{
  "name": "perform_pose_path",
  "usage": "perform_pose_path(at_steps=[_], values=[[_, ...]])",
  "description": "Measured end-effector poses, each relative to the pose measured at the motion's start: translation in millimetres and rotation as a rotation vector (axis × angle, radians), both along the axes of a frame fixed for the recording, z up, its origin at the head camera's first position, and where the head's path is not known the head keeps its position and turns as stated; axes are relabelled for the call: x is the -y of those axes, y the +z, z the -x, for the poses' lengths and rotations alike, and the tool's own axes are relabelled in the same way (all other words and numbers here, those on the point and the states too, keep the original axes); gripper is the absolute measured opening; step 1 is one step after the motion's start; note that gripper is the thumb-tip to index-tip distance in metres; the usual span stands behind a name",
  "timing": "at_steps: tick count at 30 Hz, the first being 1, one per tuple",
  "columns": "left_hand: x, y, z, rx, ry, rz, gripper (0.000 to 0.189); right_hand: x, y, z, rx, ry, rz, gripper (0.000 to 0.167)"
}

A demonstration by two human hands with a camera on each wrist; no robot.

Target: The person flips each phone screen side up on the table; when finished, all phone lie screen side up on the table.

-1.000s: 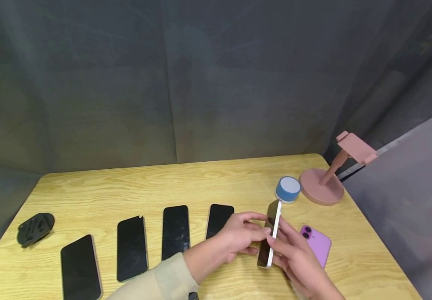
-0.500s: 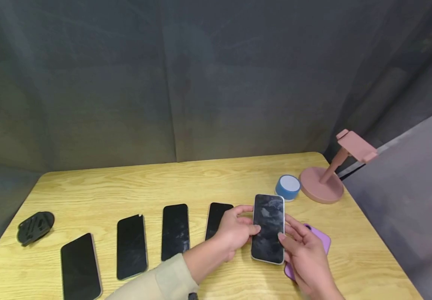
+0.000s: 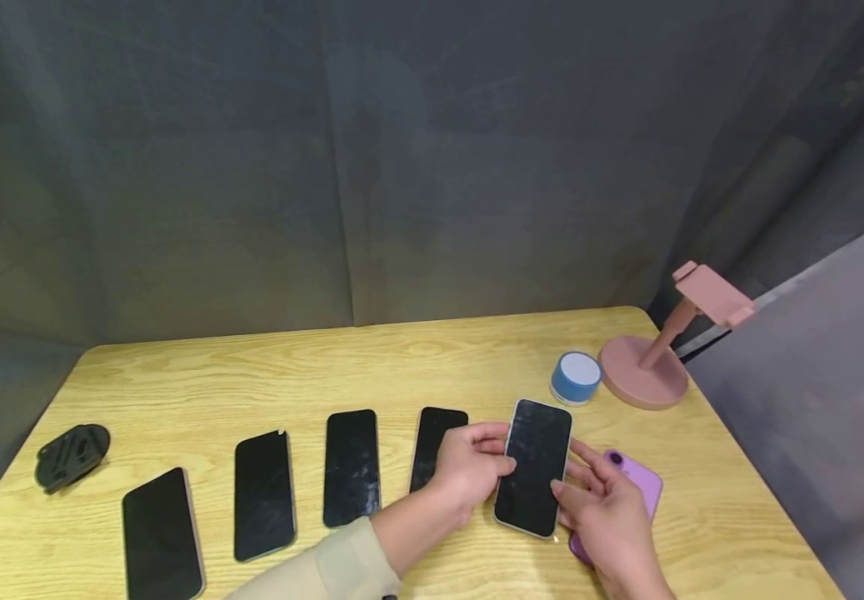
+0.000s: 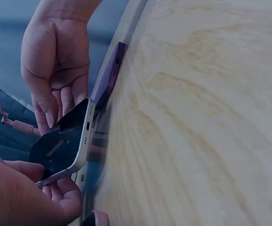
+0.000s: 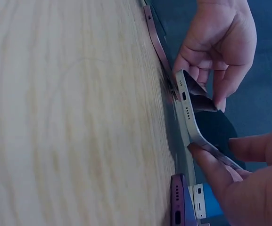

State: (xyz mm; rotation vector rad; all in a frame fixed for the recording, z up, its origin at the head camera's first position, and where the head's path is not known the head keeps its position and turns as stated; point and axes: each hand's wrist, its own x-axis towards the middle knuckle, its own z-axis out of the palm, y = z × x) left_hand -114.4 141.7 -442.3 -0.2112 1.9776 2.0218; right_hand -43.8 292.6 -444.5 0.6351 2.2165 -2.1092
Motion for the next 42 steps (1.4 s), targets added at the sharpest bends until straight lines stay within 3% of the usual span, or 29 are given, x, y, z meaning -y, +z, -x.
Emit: perform_pose_path(at_steps=[7,17,21,37,42], values=[[-0.2,-4.5,-3.4,-0.022,-0.019,0.066,0.039,-1.3,-0.1,-1.5,0.069,0.081,-0.093,0.065],[2.6,-5.6,-8.6,-0.014,-0.049,0.04,0.033,-3.1,0.3,0.1,0.141,0.123,-0.195,0.061],[4.2,-5.4,-10.9,-0.008,-0.058,0.055,0.033,-5.0,1.6,1.0,0.164,0.143,-0.181,0.064],[5.5,2.6,-14.9,0.001,-0.097,0.041,0.042,-6.7,1.8,0.0,0.171,0.18,-0.146,0.061],[4.5,5.1,-18.1,-0.06,-0.119,0.043,0.044,-15.4,2.5,-6.5,0.142,0.169,-0.266,0.061]])
